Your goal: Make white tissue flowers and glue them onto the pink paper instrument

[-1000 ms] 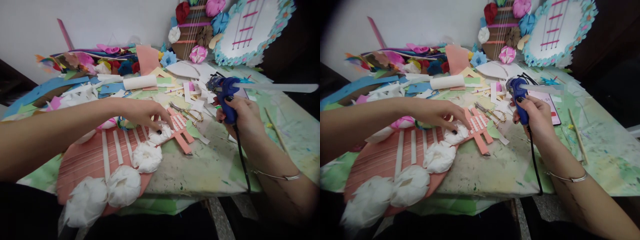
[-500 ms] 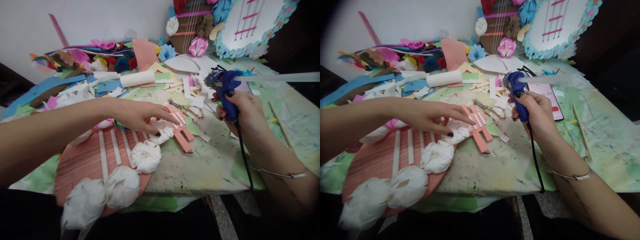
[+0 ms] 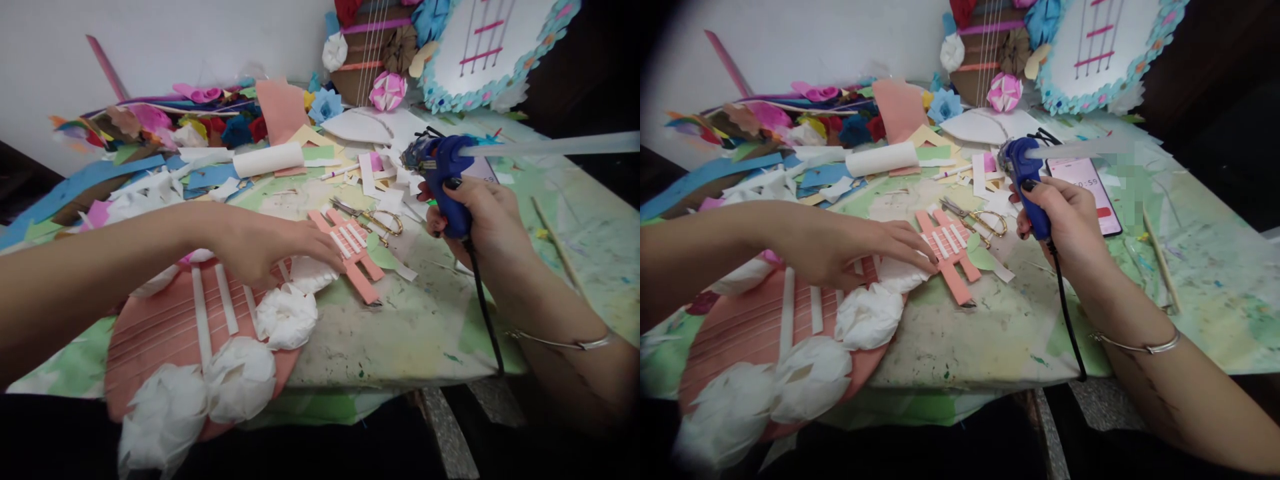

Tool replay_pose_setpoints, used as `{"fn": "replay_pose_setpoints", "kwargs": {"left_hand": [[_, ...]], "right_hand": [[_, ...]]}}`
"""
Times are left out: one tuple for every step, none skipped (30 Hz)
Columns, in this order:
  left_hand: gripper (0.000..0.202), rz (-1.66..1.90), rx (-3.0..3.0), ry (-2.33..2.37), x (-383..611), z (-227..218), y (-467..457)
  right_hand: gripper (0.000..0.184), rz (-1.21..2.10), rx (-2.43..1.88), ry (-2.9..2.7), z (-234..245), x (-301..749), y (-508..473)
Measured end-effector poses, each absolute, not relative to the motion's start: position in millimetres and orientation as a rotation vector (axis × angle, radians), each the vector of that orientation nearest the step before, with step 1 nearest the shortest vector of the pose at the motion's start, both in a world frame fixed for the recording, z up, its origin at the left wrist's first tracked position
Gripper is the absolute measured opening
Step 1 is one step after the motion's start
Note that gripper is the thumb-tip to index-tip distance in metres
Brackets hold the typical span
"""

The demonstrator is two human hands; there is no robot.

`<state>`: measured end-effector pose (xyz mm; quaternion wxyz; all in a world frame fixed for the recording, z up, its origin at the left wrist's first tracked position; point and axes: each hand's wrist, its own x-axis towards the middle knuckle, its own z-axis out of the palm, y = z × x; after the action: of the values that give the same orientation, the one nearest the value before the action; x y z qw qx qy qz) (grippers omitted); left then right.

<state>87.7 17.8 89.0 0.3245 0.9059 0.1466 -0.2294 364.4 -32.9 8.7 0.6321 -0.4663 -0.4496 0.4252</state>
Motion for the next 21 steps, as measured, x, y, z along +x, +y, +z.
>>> {"fn": "replay_pose_setpoints", "kwargs": {"left_hand": [[0.086, -0.602, 2.374, 0.364, 86.8, 88.6, 17.6], [0.086, -0.600, 2.368, 0.355, 85.9, 88.0, 17.6], [0.086, -0.597, 2.363, 0.356, 85.0, 87.1, 17.7], [0.086, -0.594, 2.362, 0.368, 84.3, 85.9, 18.0], [0.087, -0.589, 2.368, 0.383, 83.7, 84.7, 18.2], [0.087, -0.579, 2.380, 0.394, 83.2, 83.5, 18.2], [0.087, -0.568, 2.394, 0.391, 82.8, 82.6, 17.9], [0.088, -0.553, 2.407, 0.369, 82.4, 82.1, 17.3], [0.089, -0.531, 2.421, 0.352, 81.8, 82.2, 16.3], [0.091, -0.501, 2.432, 0.344, 81.0, 82.7, 15.1], [0.092, -0.463, 2.442, 0.348, 80.0, 83.6, 13.9], [0.092, -0.427, 2.450, 0.364, 78.7, 84.5, 12.9], [0.091, -0.394, 2.457, 0.384, 77.3, 85.2, 12.4], [0.090, -0.368, 2.462, 0.392, 75.7, 85.4, 12.5], [0.089, -0.347, 2.464, 0.385, 74.2, 85.2, 13.3], [0.088, -0.337, 2.465, 0.369, 73.0, 84.4, 14.5], [0.089, -0.332, 2.470, 0.350, 72.1, 83.3, 16.0], [0.090, -0.331, 2.477, 0.329, 71.7, 82.0, 17.4], [0.092, -0.328, 2.488, 0.307, 71.6, 80.8, 18.3], [0.093, -0.322, 2.508, 0.285, 71.9, 79.7, 18.5], [0.094, -0.309, 2.536, 0.266, 72.4, 78.8, 18.0]], "right_hand": [[0.011, 0.970, -1.064, -1.035, 9.3, 364.0, -33.4], [0.011, 0.972, -1.062, -1.040, 9.8, 363.6, -33.8], [0.012, 0.974, -1.062, -1.046, 10.2, 363.4, -34.2], [0.012, 0.977, -1.063, -1.048, 10.5, 363.2, -34.5], [0.012, 0.981, -1.063, -1.047, 10.7, 363.2, -34.7], [0.012, 0.986, -1.062, -1.042, 10.7, 363.3, -34.7], [0.012, 0.992, -1.064, -1.037, 10.4, 363.4, -34.7], [0.012, 0.999, -1.063, -1.031, 10.1, 363.7, -34.5], [0.013, 1.004, -1.060, -1.026, 9.5, 364.1, -34.3], [0.014, 1.011, -1.056, -1.021, 8.9, 364.4, -34.0], [0.015, 1.014, -1.052, -1.021, 8.3, 364.8, -33.7], [0.015, 1.014, -1.047, -1.021, 7.9, 365.1, -33.5], [0.015, 1.014, -1.041, -1.020, 7.7, 365.2, -33.4], [0.014, 1.013, -1.038, -1.019, 7.7, 365.2, -33.4], [0.014, 1.012, -1.040, -1.020, 8.1, 365.0, -33.7], [0.013, 1.008, -1.044, -1.021, 8.7, 364.6, -34.0], [0.013, 1.004, -1.047, -1.019, 9.5, 364.0, -34.5], [0.012, 1.003, -1.049, -1.018, 10.4, 363.5, -35.0], [0.012, 1.004, -1.051, -1.015, 11.3, 363.0, -35.4], [0.012, 1.009, -1.053, -1.010, 11.9, 362.5, -35.7], [0.012, 1.016, -1.054, -1.005, 12.4, 362.2, -35.9]]}}
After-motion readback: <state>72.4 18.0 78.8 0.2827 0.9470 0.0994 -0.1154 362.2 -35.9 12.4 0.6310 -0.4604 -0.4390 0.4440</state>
